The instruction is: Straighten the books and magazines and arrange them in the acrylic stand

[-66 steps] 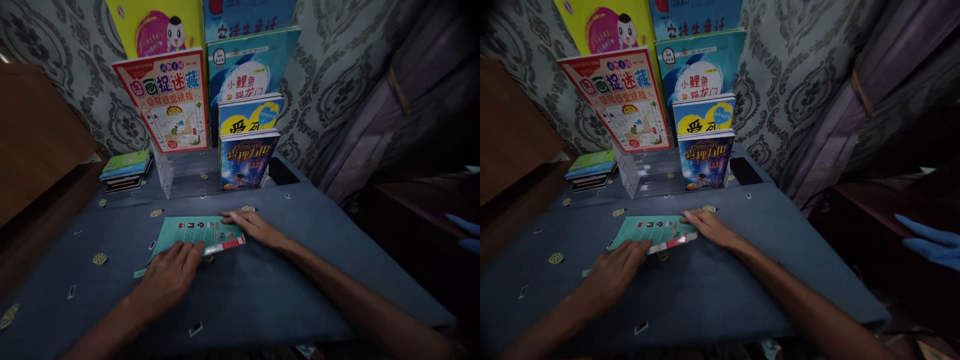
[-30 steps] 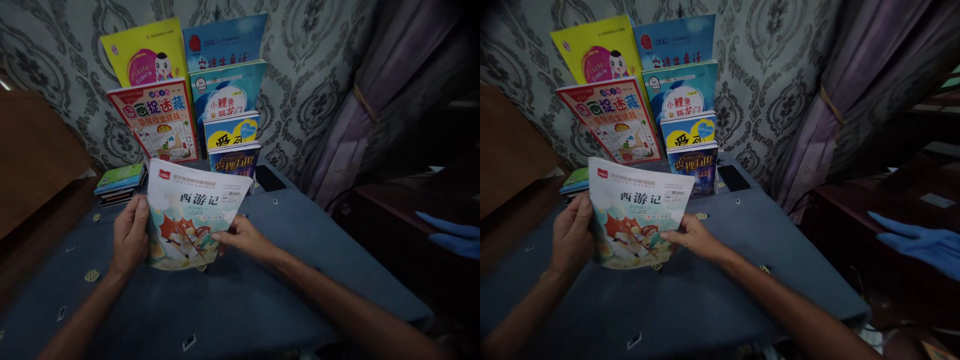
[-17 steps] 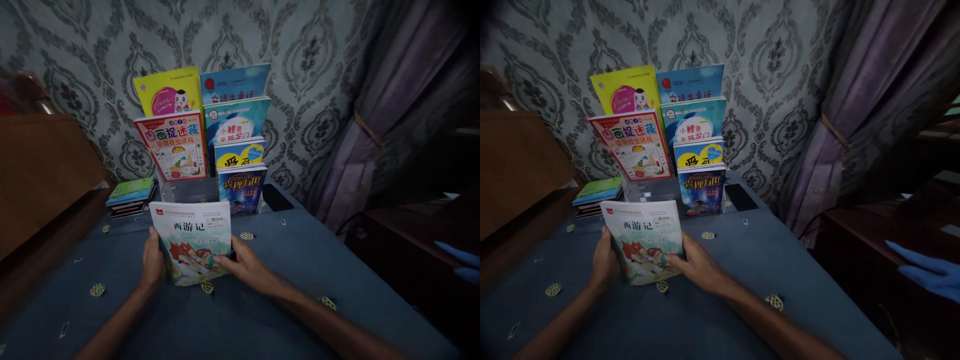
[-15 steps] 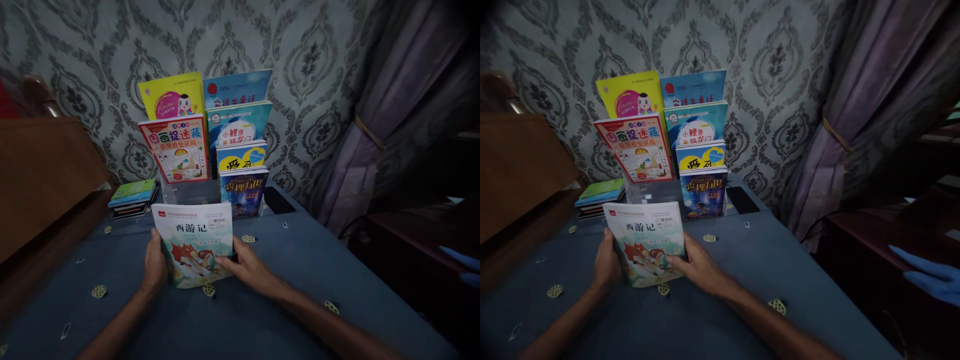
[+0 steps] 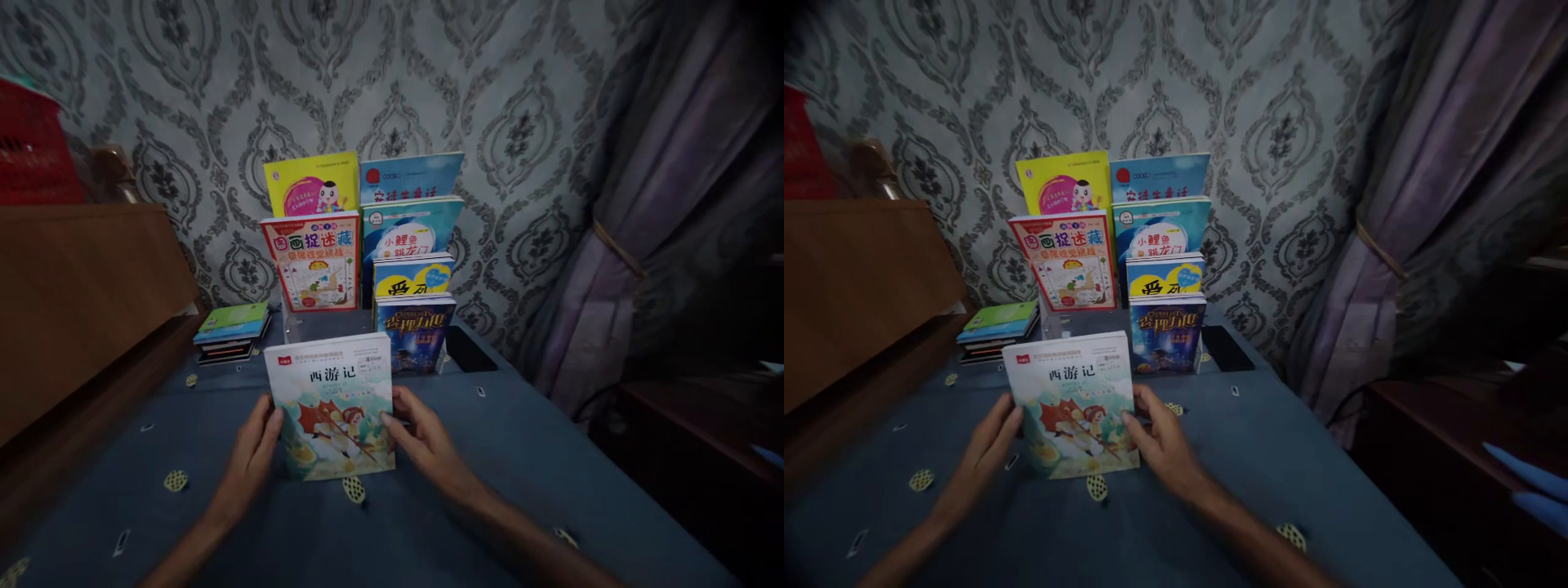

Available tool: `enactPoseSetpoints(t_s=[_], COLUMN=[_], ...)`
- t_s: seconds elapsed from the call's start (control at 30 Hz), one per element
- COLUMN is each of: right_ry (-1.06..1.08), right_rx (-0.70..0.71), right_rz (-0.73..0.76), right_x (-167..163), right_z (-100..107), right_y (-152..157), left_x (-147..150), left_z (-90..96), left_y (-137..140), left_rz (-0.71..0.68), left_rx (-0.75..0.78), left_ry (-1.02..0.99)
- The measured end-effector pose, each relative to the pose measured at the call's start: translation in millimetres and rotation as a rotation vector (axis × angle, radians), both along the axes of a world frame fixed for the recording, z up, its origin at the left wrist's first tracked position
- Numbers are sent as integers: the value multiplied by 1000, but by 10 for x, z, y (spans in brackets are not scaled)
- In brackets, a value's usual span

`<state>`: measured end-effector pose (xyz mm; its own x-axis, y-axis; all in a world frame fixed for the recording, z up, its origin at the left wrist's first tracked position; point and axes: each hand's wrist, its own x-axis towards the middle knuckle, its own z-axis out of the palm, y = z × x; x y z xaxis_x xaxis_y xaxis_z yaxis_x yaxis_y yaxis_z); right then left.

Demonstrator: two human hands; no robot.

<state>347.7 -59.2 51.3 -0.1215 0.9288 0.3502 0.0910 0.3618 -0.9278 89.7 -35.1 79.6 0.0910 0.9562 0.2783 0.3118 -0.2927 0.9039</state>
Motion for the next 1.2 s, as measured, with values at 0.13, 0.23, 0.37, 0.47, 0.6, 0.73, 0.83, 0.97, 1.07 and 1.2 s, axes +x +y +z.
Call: enactPoseSetpoints(t_s=[0.13, 0.23, 0.37, 0.47, 0.6, 0.73, 0.83, 0.97, 1.07, 1.2], right_ry=[-62, -155, -284, -345, -386, -374, -367, -386, -399, -441], right_rx=[11, 50, 91, 109, 152, 167, 177, 246, 359, 526], right_rz=[-29, -78, -156, -198, -250, -234, -228, -235, -284, -317], right_x=[-26, -56, -108, -141, -164, -169, -161, -145, -147, -172], right_z=[60, 117, 199, 284, 437, 544, 604, 810, 1085, 1504], right_y=[42, 90, 205, 313, 437, 503, 545, 667, 796, 941], left_x=[-10, -10, -37, -45, -21, 1, 6, 53, 142, 262], left_z=[115, 110, 114, 228, 420, 503, 556, 785, 1061, 1421], left_y=[-41, 44, 234, 364, 486, 550, 607, 767, 948, 1249], left_rz=[-29, -45, -66, -103, -174, -239, -279, -328, -358, -318], left_rx=[-31, -87, -140, -166, -225, -340, -360, -239, -25, 233], left_ry=[96, 74, 12, 0, -52, -78, -53, -61, -133, -181])
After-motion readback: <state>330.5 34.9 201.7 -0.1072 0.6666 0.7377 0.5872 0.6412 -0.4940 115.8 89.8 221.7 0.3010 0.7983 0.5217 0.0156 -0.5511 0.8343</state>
